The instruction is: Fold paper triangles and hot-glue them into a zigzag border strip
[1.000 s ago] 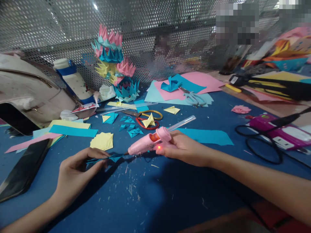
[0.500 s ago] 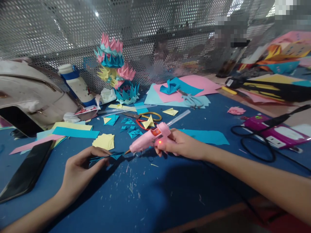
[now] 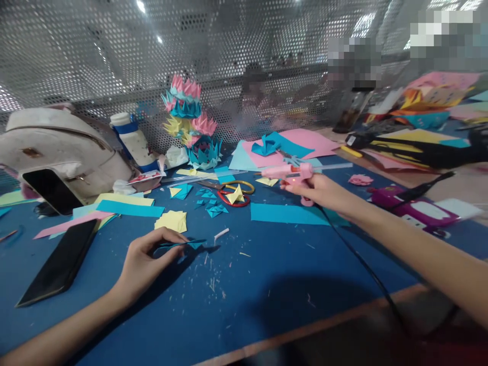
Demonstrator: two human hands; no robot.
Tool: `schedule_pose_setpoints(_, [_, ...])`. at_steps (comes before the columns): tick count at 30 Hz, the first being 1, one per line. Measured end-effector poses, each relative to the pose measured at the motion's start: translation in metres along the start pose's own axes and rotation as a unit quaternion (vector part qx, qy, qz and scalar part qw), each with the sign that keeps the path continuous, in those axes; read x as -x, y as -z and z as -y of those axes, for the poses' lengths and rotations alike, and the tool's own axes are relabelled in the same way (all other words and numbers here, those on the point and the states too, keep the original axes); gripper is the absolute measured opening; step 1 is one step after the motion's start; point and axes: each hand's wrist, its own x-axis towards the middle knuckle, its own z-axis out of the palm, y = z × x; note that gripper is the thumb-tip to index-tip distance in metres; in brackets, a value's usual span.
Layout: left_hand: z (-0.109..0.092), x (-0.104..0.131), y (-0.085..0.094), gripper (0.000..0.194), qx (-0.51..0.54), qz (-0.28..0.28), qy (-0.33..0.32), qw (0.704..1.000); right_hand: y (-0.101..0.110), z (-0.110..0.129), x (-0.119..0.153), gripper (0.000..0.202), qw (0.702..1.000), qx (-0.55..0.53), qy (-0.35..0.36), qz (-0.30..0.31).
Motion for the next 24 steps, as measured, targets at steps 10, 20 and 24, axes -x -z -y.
schedule_pose_setpoints(10, [0.001, 0.001, -0.001, 0.005, 0.011, 0.003, 0.007, 1.0, 0.014, -0.04, 0.02, 0.037, 0.997, 0.044, -0.031, -0.057])
schedule_pose_setpoints(20, [0.002, 0.0, -0.001, 0.005, -0.004, -0.003, -0.007, 1.0, 0.024, -0.023, 0.042, 0.043, 0.977, 0.201, -0.02, -0.076])
schedule_pose_setpoints(24, [0.002, 0.0, -0.001, 0.005, -0.002, 0.002, -0.007, 1.0, 0.042, -0.019, 0.077, 0.033, 0.899, 0.408, 0.001, -0.158])
